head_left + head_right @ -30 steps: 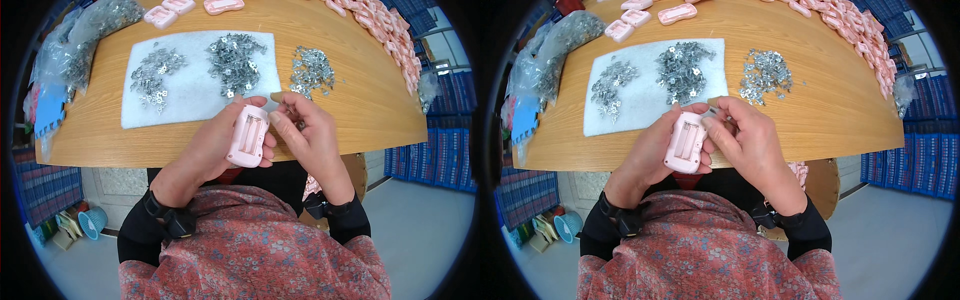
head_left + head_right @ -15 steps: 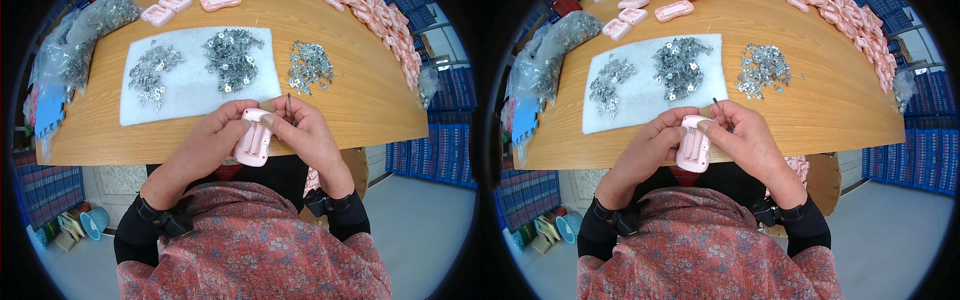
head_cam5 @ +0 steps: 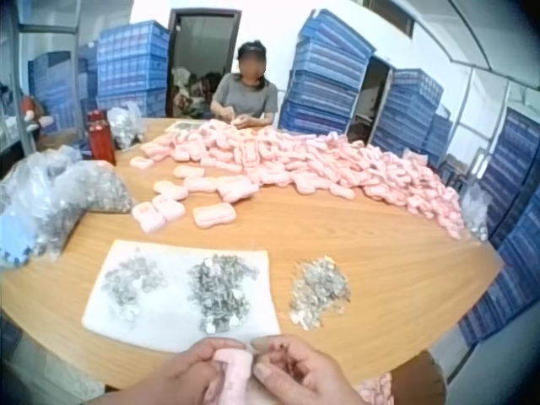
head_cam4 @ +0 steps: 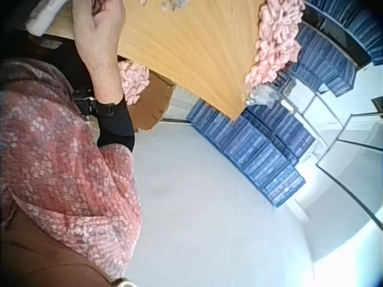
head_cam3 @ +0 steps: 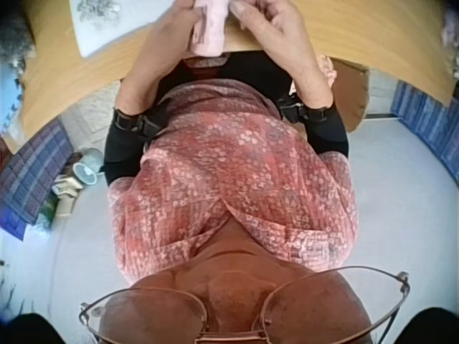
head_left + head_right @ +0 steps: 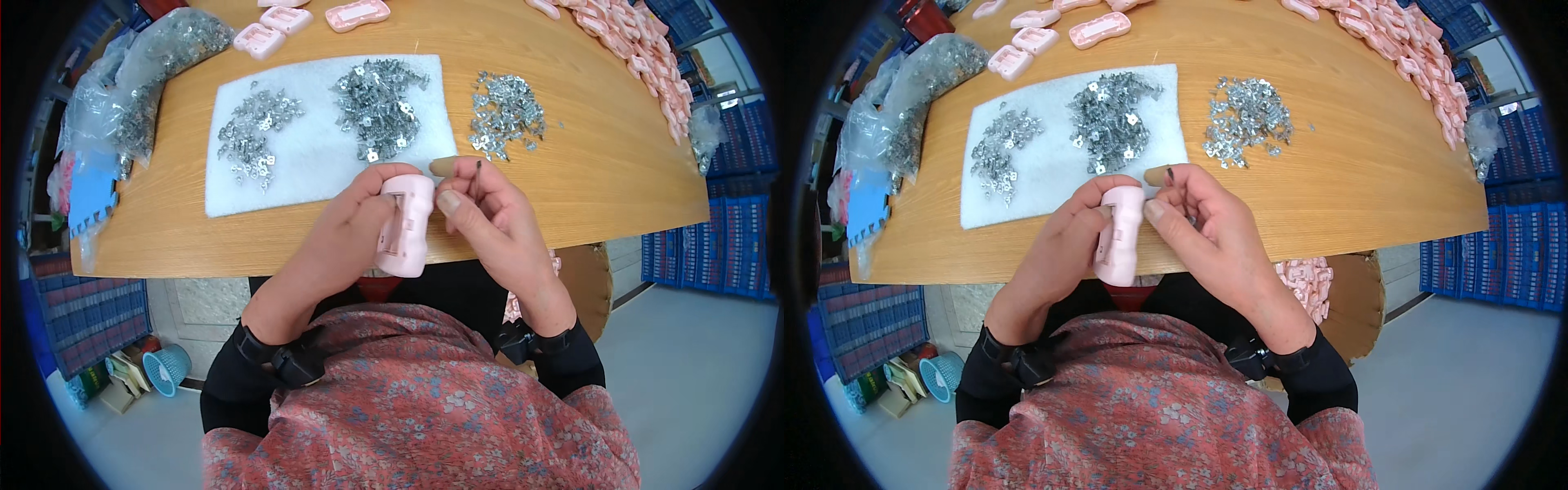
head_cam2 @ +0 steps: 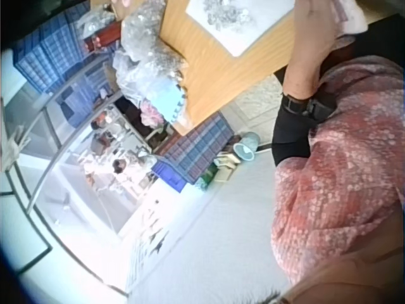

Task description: The person assembles small pink plastic housings by inserting metal components into slots using a thin metal tool. They repeatedly pick up housings, insert parts, and place the assembled units on the table. The workspace includes piles of metal parts and finished pink housings.

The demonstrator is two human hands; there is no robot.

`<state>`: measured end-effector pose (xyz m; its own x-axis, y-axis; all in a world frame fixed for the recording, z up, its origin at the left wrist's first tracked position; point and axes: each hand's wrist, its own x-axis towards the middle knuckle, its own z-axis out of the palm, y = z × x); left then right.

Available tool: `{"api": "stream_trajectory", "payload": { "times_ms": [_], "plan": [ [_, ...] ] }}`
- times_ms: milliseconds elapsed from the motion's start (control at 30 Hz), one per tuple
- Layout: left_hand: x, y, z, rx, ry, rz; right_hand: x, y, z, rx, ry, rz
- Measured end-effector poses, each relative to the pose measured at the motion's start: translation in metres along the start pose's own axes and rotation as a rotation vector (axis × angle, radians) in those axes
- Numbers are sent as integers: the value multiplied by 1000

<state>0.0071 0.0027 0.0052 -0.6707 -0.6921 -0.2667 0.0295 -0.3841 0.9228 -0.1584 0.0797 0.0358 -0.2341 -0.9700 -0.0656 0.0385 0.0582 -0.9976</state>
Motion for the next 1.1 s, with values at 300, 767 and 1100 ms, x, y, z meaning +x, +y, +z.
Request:
{"api": "stream_trajectory", "payload": {
  "times_ms": [300,767,1100],
  "plan": [
    [-7,6,-20,-712,-124,-263,-2,6,-1,-347,-114,-56],
    [-4,14,-7,-290,171,-128,9,13,3,-193,32,-43],
    [-1,1,-13,136,125,66,3,15,-6,-814,-28,-331]
  ]
}}
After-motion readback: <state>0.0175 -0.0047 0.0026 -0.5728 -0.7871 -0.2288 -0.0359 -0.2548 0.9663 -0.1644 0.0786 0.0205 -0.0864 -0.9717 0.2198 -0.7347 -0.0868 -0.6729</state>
